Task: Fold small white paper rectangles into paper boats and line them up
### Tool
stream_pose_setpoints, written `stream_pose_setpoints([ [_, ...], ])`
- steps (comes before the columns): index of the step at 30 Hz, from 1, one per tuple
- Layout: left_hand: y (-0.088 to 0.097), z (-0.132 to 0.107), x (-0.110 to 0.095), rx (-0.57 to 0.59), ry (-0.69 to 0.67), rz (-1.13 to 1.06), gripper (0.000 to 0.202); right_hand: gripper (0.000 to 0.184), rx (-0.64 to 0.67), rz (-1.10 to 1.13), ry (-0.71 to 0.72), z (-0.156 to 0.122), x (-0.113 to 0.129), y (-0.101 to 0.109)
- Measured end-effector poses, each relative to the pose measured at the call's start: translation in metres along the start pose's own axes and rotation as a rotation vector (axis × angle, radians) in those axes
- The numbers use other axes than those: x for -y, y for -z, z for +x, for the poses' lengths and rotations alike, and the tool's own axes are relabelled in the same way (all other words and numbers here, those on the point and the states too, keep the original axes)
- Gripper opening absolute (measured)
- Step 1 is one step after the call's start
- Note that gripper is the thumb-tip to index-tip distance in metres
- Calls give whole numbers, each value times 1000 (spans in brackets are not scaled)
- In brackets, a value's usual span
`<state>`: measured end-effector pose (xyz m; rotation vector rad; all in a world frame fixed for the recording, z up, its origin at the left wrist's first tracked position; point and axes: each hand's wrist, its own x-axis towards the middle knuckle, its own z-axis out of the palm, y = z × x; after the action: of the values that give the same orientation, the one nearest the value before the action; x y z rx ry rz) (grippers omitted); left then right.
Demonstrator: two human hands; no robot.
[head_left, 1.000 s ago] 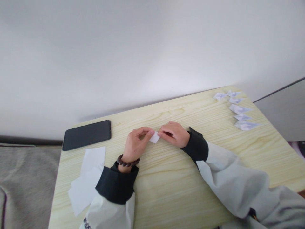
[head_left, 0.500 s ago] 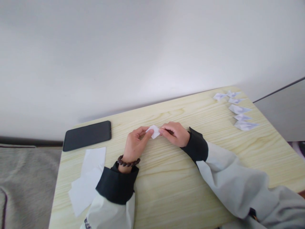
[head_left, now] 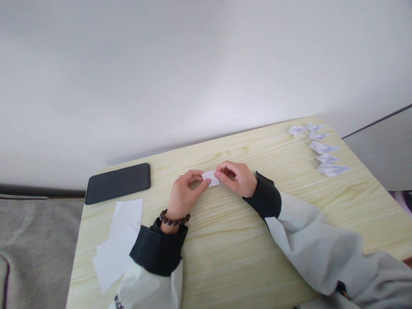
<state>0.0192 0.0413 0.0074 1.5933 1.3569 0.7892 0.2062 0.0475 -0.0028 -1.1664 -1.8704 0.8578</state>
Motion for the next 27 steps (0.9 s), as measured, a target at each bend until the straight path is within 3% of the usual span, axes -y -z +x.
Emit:
stream_pose_setpoints([
  [3,0,0,1,-50,-5,-19,27,12,-37,0,3,0,0,0],
  [14,1,0,-2,-38,-12,-19,29,10,-3,33,-12,1,0,1],
  [19,0,0,-1,31,-44,-62,29,10,-20,103,-54,1,1,1],
  [27,1,1,0,3,-92,108,21,10,-7,63,-3,1,-1,0],
])
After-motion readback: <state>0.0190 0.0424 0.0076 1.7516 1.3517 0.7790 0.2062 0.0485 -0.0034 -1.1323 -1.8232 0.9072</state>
